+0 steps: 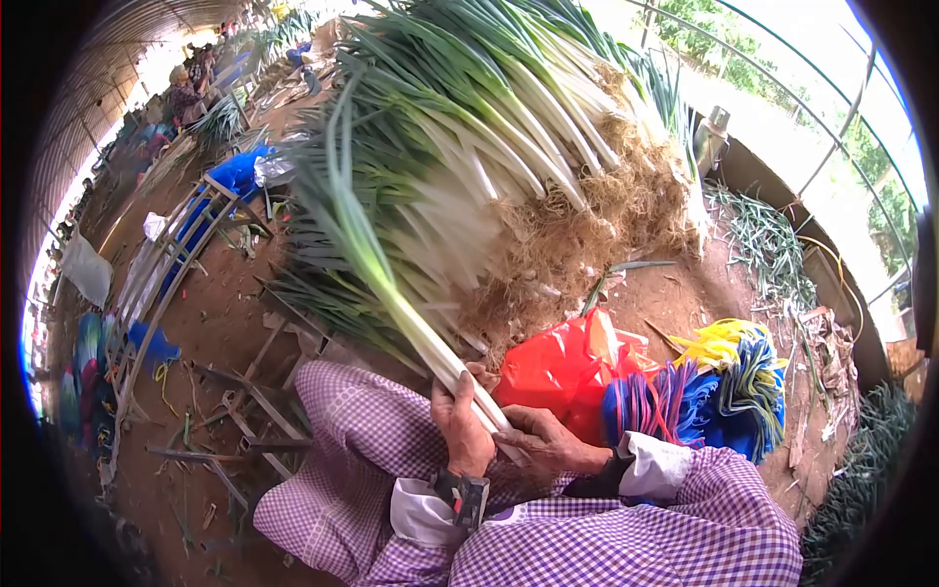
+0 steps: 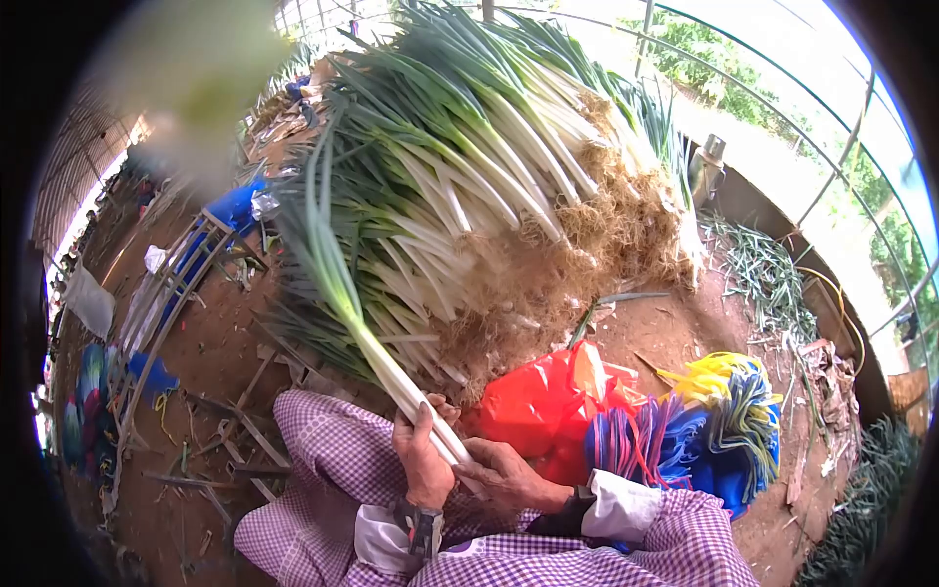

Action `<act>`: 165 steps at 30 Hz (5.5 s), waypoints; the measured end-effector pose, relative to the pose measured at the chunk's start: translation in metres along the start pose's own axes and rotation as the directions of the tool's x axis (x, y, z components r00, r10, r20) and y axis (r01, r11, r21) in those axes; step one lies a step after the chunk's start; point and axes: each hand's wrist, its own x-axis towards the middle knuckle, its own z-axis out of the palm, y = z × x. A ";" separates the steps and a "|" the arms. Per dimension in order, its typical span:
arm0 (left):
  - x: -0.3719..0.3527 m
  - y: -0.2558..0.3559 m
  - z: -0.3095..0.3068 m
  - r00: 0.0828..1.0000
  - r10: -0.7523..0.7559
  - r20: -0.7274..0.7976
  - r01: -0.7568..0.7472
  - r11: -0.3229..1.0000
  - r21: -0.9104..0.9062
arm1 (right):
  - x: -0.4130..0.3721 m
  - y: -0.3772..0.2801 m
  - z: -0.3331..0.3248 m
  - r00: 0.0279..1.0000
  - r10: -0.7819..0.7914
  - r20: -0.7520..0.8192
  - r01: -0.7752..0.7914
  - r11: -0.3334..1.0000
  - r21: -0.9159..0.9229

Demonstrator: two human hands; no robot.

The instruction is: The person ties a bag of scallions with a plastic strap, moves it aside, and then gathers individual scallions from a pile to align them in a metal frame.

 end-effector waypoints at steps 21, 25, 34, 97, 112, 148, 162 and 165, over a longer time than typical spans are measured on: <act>0.084 -0.030 -0.048 0.924 -0.379 -0.059 0.343 0.885 -0.315 | 0.171 -0.152 -0.243 0.526 -0.682 -0.507 -0.317 0.396 -0.862; 0.080 -0.026 -0.048 0.927 -0.370 -0.062 0.329 0.882 -0.337 | 0.200 -0.148 -0.273 0.510 -0.627 -0.589 -0.402 0.431 -0.808; 0.075 -0.025 -0.048 0.936 -0.347 -0.064 0.317 0.906 -0.281 | 0.162 -0.185 -0.278 0.788 -0.386 -0.479 -0.055 0.732 -0.679; 0.054 -0.022 -0.056 0.956 -0.295 -0.013 0.293 0.953 -0.084 | 0.147 -0.138 -0.304 0.623 -0.448 -0.640 -0.286 0.631 -0.721; 0.056 -0.031 -0.066 0.956 -0.293 0.021 0.293 0.954 -0.060 | 0.032 -0.032 -0.061 0.600 -0.589 -0.541 0.123 0.737 -0.665; 0.051 -0.024 -0.053 0.949 -0.301 -0.090 0.297 0.954 -0.047 | 0.029 -0.020 -0.046 0.994 0.032 -0.105 -0.065 0.944 -0.325; 0.045 -0.010 -0.041 0.902 -0.397 -0.168 0.391 0.918 -0.069 | 0.015 -0.016 -0.047 0.991 0.076 -0.111 -0.107 0.943 -0.315; 0.047 -0.012 -0.044 0.908 -0.391 -0.150 0.386 0.921 -0.060 | 0.013 -0.025 -0.044 0.990 0.085 -0.115 -0.119 0.935 -0.334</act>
